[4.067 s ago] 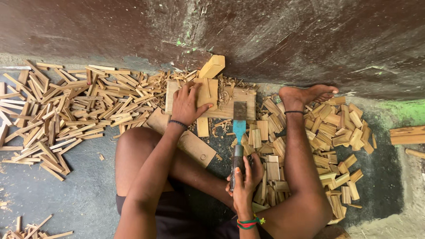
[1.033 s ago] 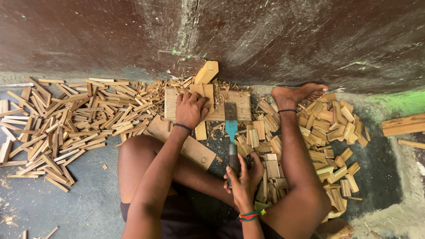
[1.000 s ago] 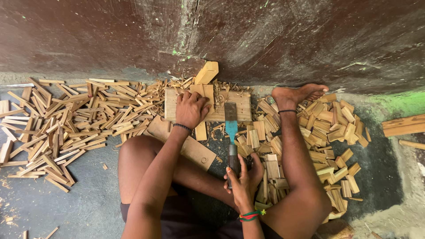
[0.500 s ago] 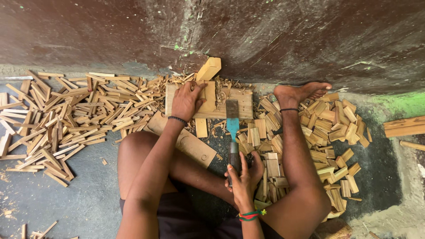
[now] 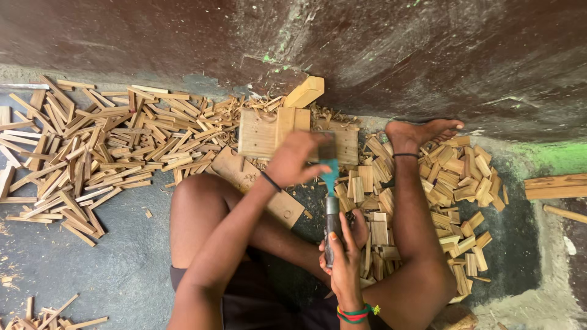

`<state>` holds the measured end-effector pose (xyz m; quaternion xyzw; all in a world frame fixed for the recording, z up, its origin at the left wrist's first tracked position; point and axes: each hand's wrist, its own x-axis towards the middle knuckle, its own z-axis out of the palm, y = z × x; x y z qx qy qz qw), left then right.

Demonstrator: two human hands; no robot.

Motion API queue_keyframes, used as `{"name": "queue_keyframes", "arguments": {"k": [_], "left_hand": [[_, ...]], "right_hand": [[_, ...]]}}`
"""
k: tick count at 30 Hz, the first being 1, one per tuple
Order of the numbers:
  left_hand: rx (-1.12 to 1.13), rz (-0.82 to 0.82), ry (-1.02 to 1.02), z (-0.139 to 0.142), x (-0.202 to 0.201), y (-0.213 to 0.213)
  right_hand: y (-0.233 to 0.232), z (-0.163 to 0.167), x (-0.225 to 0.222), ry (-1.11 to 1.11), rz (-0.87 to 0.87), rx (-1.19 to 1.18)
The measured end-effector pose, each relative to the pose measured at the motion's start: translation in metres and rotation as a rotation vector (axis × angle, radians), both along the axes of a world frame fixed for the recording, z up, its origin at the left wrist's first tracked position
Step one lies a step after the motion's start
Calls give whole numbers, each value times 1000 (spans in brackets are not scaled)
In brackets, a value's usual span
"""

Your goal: The person sits on the floor and uses a chisel and mallet to carve a small wooden block. They repeatedly strike the chisel to shape the wood, creating wood shavings that accumulate around the work area. The person occasionally adjusts the wood block with their left hand while continuing to strike with the mallet in their right hand.

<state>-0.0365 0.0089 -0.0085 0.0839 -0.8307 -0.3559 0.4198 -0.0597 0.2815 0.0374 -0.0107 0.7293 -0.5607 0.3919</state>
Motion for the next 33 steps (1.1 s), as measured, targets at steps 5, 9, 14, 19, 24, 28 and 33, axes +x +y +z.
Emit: {"name": "queue_keyframes", "arguments": {"k": [5,9,14,19,24,28,33], "left_hand": [[96,-280,-159,7,-13,32],[14,-273,-183,4,-11,36],[11,-235,-99,2,-8,30],[45,-212,-82,-1,-6,28],[105,-248,-209,-5,-9,26],[100,-286,-235,-6,-9,21],[138,-280,-289,-8,-4,15]], "right_hand": [[-3,12,17,-32,91,-22],[-7,11,25,-39,108,-20],[-10,11,24,-26,122,1],[-14,12,23,17,176,35],[-17,20,21,-19,190,89],[-25,27,35,-7,228,88],[-38,26,52,-17,227,154]]}}
